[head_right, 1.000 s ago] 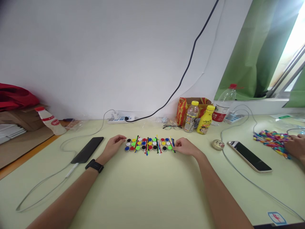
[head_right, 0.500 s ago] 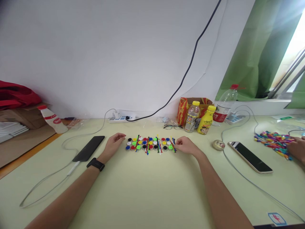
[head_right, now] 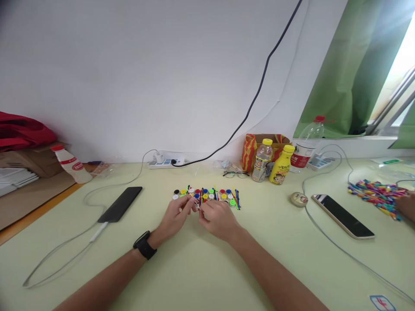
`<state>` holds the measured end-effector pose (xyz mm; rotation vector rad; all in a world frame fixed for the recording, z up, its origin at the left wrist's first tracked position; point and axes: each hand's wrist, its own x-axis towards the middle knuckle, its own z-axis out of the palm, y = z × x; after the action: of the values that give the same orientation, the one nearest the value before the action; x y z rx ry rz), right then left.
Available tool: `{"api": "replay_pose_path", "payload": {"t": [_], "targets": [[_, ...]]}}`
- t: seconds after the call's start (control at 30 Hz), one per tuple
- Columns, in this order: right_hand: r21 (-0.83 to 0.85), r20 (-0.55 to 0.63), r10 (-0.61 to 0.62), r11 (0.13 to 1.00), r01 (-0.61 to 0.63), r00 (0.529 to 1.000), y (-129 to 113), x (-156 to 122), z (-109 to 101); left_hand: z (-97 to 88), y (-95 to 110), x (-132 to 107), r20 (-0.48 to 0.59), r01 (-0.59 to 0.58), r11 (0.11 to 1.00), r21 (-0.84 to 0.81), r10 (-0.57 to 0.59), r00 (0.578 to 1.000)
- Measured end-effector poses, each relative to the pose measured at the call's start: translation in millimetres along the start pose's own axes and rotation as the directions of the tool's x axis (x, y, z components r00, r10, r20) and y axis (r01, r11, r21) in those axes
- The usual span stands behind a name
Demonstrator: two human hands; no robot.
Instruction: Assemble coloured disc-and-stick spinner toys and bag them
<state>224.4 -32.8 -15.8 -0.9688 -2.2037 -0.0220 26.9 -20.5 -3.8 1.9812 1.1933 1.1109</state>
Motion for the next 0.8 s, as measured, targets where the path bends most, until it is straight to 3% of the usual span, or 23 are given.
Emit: {"api": "replay_pose_path", "payload": {"t": [0.13,0.23,0.33,0.43,0.53,0.8], "targets": [[0.026,0.027,-0.045,0.999,0.044,0.999,5.4,-0.4,1.1,5.6,3.4,-3.1,0.028,0.006,1.000,-0.025,-0.005,1.000],[0.014,0.030,0.160,0.987,-0.160,0.987,25.1,1.2,-11.0,3.8,-0.8,-1.8,0.020,0.047,0.997,-0.061,-0.046,0.999],[-0.154,0.038,0.438,0.891,-0.427,0.898,51.7,0.5,-22.9,2.4,-4.4,-0.8,0.008,0.070,0.994,-0.087,-0.069,0.998],[-0.276,0.101,0.567,0.806,-0.524,0.818,71.5,-2.2,-27.6,2.3,-6.6,-0.5,0.001,0.061,0.991,-0.115,-0.062,0.998],[-0.327,0.133,0.613,0.769,-0.549,0.779,77.4,-3.6,-26.5,2.7,-8.7,-0.3,-0.002,0.068,0.989,-0.132,-0.069,0.998],[-0.310,0.173,0.622,0.771,-0.557,0.764,76.2,-3.4,-28.2,3.1,-12.9,0.9,-0.010,0.058,0.989,-0.138,-0.059,0.998]]}}
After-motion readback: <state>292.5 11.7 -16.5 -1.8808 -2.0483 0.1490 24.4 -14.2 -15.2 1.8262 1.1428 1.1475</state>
